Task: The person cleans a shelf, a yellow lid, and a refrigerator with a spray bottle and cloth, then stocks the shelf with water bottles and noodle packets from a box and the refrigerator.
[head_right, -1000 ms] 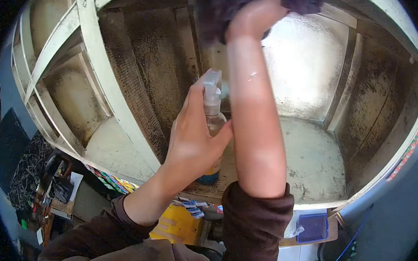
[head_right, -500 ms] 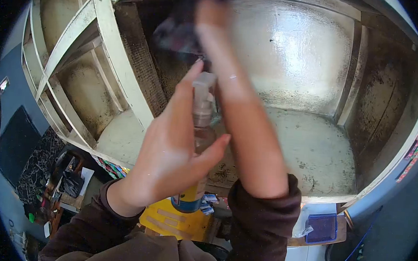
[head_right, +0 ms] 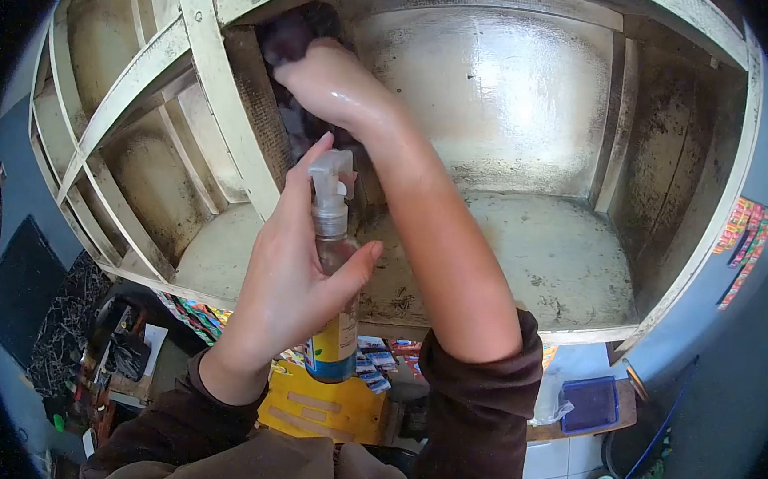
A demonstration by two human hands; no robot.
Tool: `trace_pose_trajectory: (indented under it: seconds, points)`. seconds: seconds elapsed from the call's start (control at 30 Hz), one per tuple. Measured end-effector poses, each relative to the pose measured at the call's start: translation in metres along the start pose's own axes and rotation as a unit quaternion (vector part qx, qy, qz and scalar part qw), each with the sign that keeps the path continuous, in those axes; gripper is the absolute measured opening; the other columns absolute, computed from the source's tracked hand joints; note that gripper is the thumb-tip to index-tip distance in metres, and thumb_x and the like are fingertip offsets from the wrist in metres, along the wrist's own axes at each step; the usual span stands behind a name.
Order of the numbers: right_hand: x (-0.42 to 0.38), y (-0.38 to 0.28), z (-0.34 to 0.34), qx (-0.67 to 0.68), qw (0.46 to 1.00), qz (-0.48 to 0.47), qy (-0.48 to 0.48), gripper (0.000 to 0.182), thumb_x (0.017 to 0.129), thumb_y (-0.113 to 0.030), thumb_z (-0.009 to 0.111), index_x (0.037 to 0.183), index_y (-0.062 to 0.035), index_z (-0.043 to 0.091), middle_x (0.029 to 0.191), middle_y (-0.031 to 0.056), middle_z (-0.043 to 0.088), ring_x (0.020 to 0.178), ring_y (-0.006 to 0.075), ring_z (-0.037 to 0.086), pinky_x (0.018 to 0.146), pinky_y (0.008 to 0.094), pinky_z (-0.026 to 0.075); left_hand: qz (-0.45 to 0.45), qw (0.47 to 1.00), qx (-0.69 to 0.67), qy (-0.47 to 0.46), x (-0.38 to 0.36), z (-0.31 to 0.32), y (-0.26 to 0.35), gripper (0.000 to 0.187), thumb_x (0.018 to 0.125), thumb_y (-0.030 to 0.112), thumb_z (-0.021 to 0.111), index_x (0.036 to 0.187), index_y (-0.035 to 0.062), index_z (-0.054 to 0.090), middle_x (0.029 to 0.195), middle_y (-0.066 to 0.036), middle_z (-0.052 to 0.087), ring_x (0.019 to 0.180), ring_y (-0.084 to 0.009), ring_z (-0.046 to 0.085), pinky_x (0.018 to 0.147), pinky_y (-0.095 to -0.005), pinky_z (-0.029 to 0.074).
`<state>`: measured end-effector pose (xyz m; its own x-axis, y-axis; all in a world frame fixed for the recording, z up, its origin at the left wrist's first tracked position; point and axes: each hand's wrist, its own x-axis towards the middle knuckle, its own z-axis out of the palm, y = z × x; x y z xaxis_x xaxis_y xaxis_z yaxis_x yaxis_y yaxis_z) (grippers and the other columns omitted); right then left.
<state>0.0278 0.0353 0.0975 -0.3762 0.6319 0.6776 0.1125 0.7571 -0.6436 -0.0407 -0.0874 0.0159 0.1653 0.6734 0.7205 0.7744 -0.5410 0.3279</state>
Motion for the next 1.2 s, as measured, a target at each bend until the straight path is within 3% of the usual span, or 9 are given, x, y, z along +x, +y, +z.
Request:
trace_pose_trajectory:
  seconds: [0.27,0.33,0.47,0.7,0.83,0.93,1.03,1.13,1.2]
  points:
    - [-0.031,0.028,-0.005,-0.234,0.969,0.068,-0.035,0.035,0.082,-0.027,0.049,0.092,0.0064,0.055,0.084,0.0065,0.057,0.071,0.0121,0.051,0.063,0.0273,0.042,-0.035,0.953,-0.292,0.068,-0.033,-0.038,-0.017,0.073,0.067,0.004,0.06,0.13,0.0002,0.023,0.11,-0.017,0.048,0.086,-0.0228,0.055,0.074,-0.0311,0.044]
    - [-0.051,0.006,-0.011,-0.025,0.984,0.058,0.169,0.038,0.082,-0.031,0.051,0.092,0.0045,0.057,0.091,0.0175,0.06,0.086,0.0222,0.056,0.077,0.0326,0.041,-0.081,0.923,-0.367,0.089,-0.04,-0.048,-0.029,0.069,0.07,0.004,0.057,0.13,-0.0002,0.023,0.114,-0.013,0.045,0.093,-0.0167,0.05,0.079,-0.0271,0.04]
    - [-0.06,-0.036,0.021,0.146,0.966,-0.059,0.205,0.034,0.081,-0.032,0.053,0.089,0.0005,0.059,0.073,0.0095,0.061,0.068,0.0215,0.058,0.068,0.032,0.045,-0.039,0.918,-0.381,0.107,-0.045,-0.052,-0.041,0.069,0.07,0.009,0.058,0.129,-0.0024,0.023,0.115,-0.012,0.042,0.098,-0.0137,0.043,0.084,-0.0247,0.035]
    - [-0.149,0.033,0.084,-0.232,0.95,-0.152,0.141,0.039,0.063,-0.006,0.058,0.101,0.0021,0.05,0.101,0.0257,0.05,0.098,0.0401,0.047,0.085,0.0429,0.038,0.008,0.865,-0.48,0.146,-0.054,-0.041,-0.044,0.061,0.073,0.007,0.054,0.127,-0.0038,0.027,0.119,-0.013,0.04,0.078,-0.0102,0.049,0.072,-0.0229,0.041]
    - [-0.191,0.053,0.045,-0.254,0.948,0.055,0.185,0.029,0.065,-0.002,0.057,0.092,0.0051,0.049,0.084,0.0253,0.054,0.08,0.0409,0.054,0.07,0.0424,0.044,0.005,0.825,-0.551,-0.127,-0.053,-0.018,-0.034,0.049,0.08,0.011,0.051,0.123,-0.0042,0.034,0.119,-0.015,0.044,0.109,-0.02,0.043,0.086,-0.0299,0.04]
    - [-0.189,0.059,-0.026,-0.401,0.871,0.068,0.275,0.019,0.063,0.002,0.053,0.081,0.0064,0.05,0.07,0.0244,0.055,0.065,0.0408,0.055,0.06,0.042,0.045,-0.026,0.897,-0.41,-0.162,-0.03,0.02,-0.015,0.05,0.078,0.016,0.053,0.124,0.0039,0.036,0.096,-0.021,0.055,0.088,-0.0315,0.056,0.077,-0.0357,0.042]
    - [-0.179,0.063,-0.105,-0.477,0.834,0.059,0.27,0.035,0.065,-0.013,0.059,0.095,0.0035,0.053,0.098,0.0276,0.052,0.093,0.0386,0.051,0.08,0.0408,0.042,-0.055,0.964,-0.241,-0.103,0.004,0.075,-0.014,0.057,0.079,0.024,0.049,0.125,0.0017,0.025,0.087,-0.025,0.057,0.081,-0.0405,0.055,0.072,-0.0455,0.043]
    - [-0.177,0.087,-0.139,-0.565,0.755,0.308,0.123,0.071,0.068,-0.057,0.053,0.123,-0.013,0.043,0.135,0.0236,0.02,0.122,0.0415,0.024,0.1,0.0436,0.023,-0.135,0.956,-0.234,-0.115,0.017,0.103,-0.026,0.054,0.079,0.025,0.049,0.121,0.001,0.027,0.088,-0.027,0.057,0.083,-0.041,0.055,0.074,-0.0449,0.043]
    - [-0.185,0.136,-0.13,-0.558,0.735,0.373,0.097,0.072,0.068,-0.061,0.049,0.125,-0.0179,0.041,0.137,0.0228,0.016,0.122,0.0422,0.023,0.101,0.0458,0.02,-0.184,0.946,-0.239,-0.122,0.019,0.1,-0.029,0.056,0.079,0.025,0.05,0.123,-0.0003,0.027,0.096,-0.028,0.055,0.089,-0.0363,0.056,0.078,-0.0395,0.042]
